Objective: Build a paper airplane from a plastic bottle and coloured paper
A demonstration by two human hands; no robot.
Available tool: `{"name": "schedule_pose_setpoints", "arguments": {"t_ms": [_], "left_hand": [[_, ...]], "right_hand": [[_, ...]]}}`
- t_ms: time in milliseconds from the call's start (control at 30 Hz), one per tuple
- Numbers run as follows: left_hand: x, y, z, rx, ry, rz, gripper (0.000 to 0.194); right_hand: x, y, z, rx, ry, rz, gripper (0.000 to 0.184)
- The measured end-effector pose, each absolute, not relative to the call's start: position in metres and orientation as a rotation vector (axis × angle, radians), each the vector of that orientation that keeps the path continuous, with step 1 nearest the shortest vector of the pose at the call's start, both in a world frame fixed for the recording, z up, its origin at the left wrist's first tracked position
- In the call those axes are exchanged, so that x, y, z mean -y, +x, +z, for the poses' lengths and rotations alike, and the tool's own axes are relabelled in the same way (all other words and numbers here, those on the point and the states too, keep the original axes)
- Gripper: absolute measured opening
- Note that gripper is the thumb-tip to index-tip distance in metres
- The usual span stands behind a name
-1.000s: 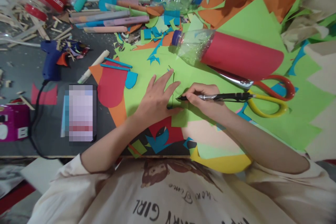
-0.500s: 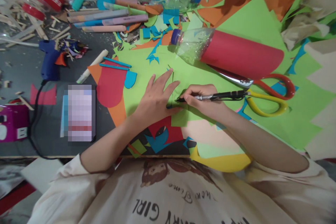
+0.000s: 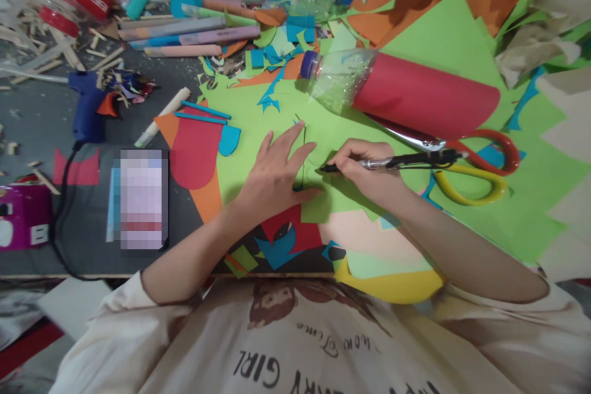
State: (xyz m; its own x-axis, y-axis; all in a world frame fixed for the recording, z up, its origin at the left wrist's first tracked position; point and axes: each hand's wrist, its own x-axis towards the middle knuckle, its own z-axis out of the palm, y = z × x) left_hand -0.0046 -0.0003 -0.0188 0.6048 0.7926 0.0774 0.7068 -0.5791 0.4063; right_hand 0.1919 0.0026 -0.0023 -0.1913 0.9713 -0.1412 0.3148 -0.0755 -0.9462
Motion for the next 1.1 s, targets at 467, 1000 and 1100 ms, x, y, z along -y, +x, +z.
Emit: {"name": "schedule_pose_setpoints", "arguments": {"t_ms": [467, 1000, 1100], "left_hand": [[0.0002, -0.005, -0.018, -1.206, 2.481, 0.335, 0.066], [0.0009, -0.0054, -0.0182, -1.29, 2.534, 0.298, 0.068], [0.0015, -0.0048, -0.0197, -1.341, 2.51, 0.298, 0.07]], "right_hand": [[0.0002, 0.1914, -0.0027, 1.569, -1.445, 1.216, 0.019], [-0.0054, 0.1971, -0.0068, 1.361, -1.442, 1.18, 0.015], [-0.007, 0.1951, -0.0054, 1.474, -1.422, 1.221, 0.018]]}}
